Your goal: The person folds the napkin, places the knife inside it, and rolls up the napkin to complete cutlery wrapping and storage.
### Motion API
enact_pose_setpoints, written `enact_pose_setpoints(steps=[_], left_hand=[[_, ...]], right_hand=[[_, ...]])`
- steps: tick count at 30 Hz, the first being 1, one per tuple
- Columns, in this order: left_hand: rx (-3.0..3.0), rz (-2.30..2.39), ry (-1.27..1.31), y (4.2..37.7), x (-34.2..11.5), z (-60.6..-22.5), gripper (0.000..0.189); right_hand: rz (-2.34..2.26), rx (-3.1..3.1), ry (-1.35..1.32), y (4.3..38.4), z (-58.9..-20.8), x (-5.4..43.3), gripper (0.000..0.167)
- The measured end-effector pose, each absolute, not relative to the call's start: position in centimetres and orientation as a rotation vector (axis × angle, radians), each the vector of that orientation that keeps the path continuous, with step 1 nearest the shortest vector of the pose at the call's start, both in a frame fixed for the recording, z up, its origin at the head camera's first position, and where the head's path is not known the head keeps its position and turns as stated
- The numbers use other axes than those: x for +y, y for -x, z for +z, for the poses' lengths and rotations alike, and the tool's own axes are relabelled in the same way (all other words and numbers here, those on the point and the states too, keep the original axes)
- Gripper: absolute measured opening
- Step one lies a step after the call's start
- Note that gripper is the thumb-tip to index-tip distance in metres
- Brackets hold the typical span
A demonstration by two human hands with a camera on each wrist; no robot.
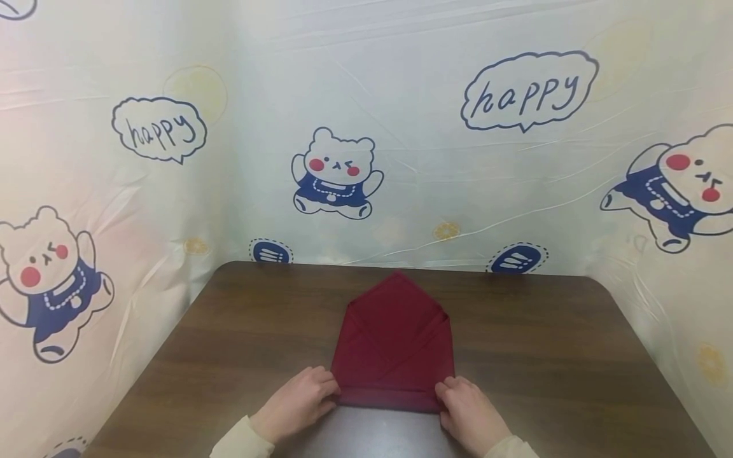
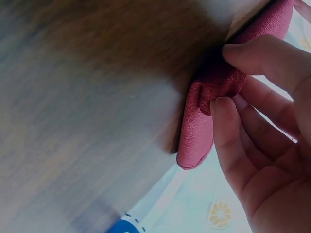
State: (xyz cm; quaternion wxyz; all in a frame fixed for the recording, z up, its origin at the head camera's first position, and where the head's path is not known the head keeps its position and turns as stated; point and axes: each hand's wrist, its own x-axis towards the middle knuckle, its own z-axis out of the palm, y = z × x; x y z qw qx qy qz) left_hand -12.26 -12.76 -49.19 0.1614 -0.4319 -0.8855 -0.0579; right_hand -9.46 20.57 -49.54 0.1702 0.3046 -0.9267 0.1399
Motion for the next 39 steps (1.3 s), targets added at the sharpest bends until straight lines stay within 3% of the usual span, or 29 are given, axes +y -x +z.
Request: enact_pose_setpoints(steps=[39], left_hand=[[-2.589,-0.321,1.146,12.75,-12.76,-49.81,0.010]], right_hand=[[0.307,-2.639,-0.753,8.82,-49.17,20.67,0.031]])
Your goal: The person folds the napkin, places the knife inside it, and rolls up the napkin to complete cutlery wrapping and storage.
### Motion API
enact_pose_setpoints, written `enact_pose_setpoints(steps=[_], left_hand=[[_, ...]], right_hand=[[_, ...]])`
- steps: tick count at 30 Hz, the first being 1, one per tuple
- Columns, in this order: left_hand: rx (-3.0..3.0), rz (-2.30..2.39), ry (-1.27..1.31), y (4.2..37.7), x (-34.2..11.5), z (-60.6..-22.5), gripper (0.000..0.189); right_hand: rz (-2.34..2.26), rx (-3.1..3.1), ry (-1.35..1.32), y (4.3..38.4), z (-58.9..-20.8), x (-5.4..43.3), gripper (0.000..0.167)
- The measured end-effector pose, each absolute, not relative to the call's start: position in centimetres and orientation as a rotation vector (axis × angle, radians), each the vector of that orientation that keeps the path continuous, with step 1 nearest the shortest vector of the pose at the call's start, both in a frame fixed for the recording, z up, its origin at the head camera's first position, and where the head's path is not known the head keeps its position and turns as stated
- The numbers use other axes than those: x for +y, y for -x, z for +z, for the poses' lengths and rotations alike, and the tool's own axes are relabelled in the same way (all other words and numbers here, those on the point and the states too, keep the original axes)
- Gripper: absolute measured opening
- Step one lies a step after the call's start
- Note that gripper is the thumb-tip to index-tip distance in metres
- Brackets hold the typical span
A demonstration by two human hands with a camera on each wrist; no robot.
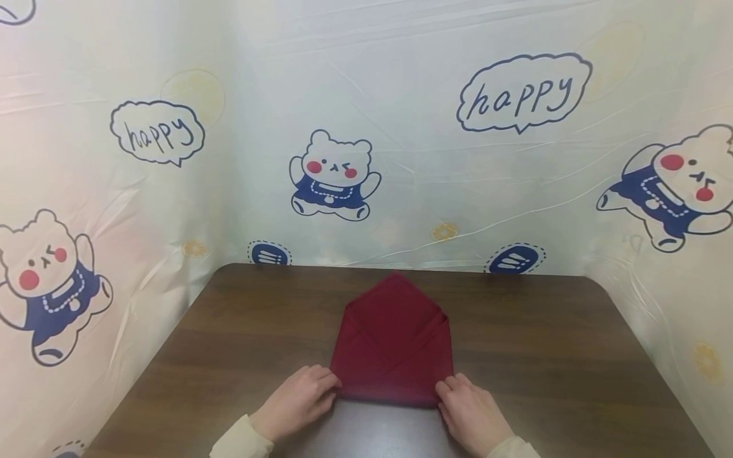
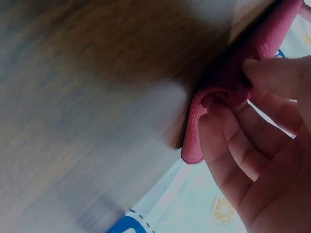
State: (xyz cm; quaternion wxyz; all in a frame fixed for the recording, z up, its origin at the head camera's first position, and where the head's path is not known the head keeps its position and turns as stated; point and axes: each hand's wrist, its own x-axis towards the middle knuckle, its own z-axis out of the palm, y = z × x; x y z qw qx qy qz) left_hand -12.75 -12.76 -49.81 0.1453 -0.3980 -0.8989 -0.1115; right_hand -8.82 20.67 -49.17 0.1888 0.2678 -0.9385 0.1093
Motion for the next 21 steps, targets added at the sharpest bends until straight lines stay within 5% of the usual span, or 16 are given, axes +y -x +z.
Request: enact_pose_setpoints(steps=[21], left_hand=[[-2.714,-0.419,1.115,13.07,-12.96,-49.90,0.005]], right_hand=[[0.309,-2.661,-0.742,8.97,-49.79,20.65,0.021]])
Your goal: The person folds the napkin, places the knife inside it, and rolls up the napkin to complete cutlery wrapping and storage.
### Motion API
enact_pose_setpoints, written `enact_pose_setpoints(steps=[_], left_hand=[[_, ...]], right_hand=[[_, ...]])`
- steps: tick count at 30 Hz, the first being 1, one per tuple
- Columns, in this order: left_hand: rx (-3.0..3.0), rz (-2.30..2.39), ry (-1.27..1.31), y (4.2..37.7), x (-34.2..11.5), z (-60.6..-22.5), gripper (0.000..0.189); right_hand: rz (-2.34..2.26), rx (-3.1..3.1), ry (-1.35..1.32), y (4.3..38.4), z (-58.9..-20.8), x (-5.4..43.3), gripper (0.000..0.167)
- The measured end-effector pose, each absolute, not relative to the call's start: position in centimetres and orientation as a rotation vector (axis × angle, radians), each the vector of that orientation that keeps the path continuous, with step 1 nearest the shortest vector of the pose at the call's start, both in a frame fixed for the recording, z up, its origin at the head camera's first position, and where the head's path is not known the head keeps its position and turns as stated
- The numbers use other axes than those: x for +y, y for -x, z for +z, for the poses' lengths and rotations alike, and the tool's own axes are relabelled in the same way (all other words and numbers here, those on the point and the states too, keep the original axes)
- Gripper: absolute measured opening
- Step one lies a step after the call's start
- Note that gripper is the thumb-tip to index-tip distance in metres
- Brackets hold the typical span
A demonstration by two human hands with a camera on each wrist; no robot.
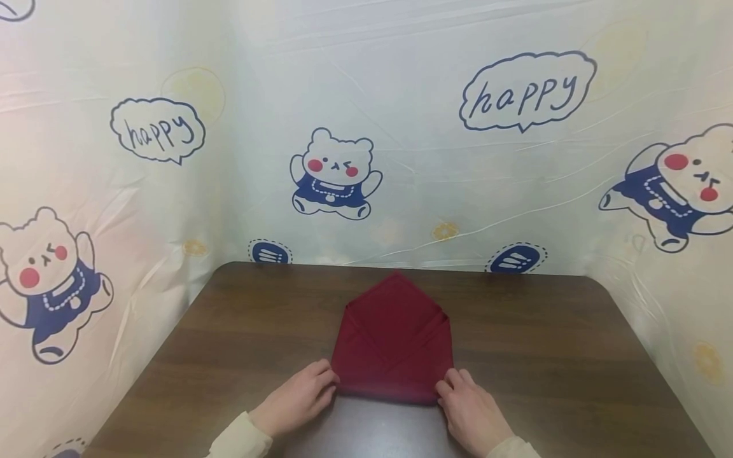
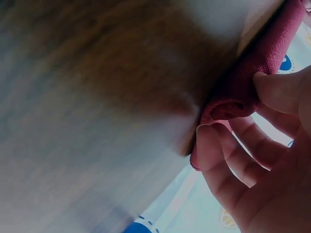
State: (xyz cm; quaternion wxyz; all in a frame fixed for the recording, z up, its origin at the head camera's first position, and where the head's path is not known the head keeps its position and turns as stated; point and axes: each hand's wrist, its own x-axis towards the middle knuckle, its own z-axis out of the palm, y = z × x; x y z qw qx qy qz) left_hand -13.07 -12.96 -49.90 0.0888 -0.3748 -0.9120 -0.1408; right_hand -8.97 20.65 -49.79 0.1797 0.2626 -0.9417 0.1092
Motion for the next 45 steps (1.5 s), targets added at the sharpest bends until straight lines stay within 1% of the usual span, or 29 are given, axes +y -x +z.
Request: enact_pose_setpoints(steps=[6,13,21,25,29,36,39,45], left_hand=[[-2.661,-0.293,1.089,12.9,-13.1,-49.7,0.004],[-2.631,-0.281,1.074,12.8,-13.2,-49.6,0.003],[-2.654,-0.282,1.057,12.8,-13.1,-49.8,0.008],[-2.666,-0.294,1.056,12.8,-13.1,-49.7,0.009],[-2.679,-0.313,1.052,12.8,-13.1,-49.8,0.010],[-2.732,-0.383,0.999,12.9,-12.9,-49.9,0.011],[-2.754,-0.405,0.972,12.9,-12.7,-49.9,0.011],[-2.810,-0.452,0.929,13.0,-12.5,-49.8,0.011]], right_hand=[[0.302,-2.679,-0.707,9.1,-49.8,20.6,0.022],[0.301,-2.672,-0.679,9.2,-49.9,20.6,0.021],[0.313,-2.718,-0.650,9.2,-49.9,20.5,0.015],[0.315,-2.746,-0.628,9.1,-49.9,20.4,0.015],[0.333,-2.790,-0.565,9.1,-49.7,20.2,0.018],[0.361,-2.923,-0.409,9.0,-49.1,19.8,0.011],[0.365,-2.951,-0.366,9.0,-49.2,19.7,0.012],[0.397,-2.995,-0.318,9.1,-49.5,19.6,0.022]])
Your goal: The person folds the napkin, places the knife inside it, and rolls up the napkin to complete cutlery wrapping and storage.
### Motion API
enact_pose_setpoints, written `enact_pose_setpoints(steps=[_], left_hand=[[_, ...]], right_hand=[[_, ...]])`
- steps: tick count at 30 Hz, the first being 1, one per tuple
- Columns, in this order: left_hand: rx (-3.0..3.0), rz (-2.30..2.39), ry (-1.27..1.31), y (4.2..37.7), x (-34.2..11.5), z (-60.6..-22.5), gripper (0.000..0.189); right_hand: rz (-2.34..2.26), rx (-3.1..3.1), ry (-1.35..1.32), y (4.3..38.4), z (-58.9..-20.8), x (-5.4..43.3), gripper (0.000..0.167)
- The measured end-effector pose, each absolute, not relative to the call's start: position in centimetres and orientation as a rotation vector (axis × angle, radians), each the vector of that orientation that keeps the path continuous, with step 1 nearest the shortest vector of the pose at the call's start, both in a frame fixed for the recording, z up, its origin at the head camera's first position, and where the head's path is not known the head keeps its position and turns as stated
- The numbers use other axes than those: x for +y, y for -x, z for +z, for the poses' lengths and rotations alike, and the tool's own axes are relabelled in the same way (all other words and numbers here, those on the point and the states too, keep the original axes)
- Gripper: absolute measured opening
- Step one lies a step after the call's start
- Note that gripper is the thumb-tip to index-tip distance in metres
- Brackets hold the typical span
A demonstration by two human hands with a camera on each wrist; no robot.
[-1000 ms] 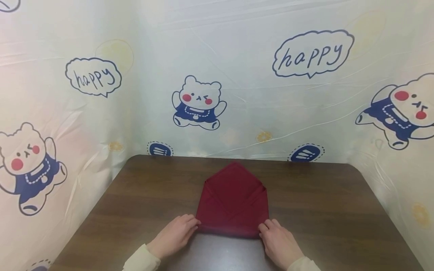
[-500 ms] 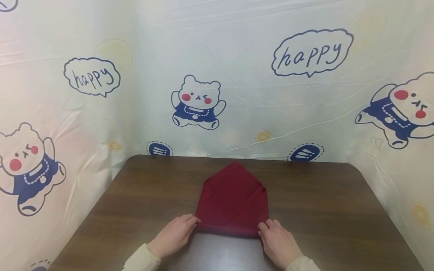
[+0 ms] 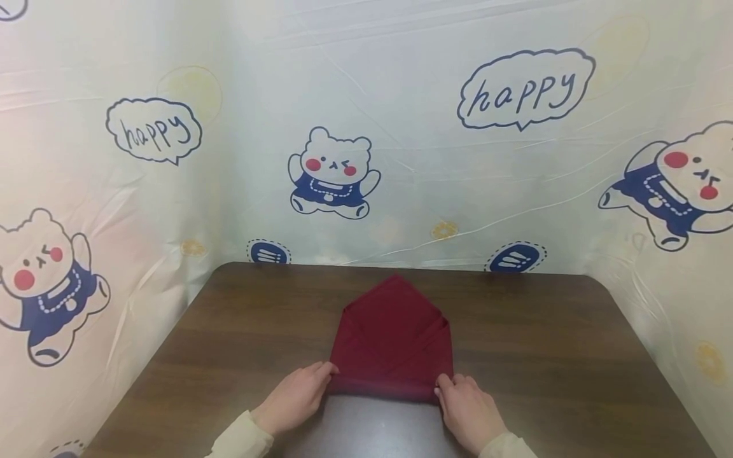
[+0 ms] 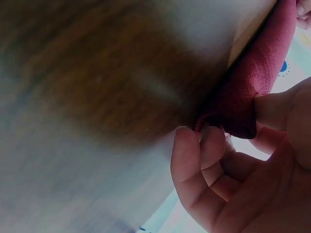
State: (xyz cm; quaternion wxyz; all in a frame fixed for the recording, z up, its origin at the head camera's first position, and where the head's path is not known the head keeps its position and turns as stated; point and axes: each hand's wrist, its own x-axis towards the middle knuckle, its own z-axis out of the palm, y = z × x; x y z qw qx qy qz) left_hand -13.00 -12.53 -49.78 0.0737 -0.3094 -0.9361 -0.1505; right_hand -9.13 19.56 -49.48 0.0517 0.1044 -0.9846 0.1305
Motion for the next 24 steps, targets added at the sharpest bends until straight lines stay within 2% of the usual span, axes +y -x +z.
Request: enact_pose_setpoints(steps=[24], left_hand=[[-2.947,-0.593,0.710,13.00,-12.04,-49.68,0.010]], right_hand=[[0.417,-3.020,-0.358,9.15,-49.42,19.23,0.024]])
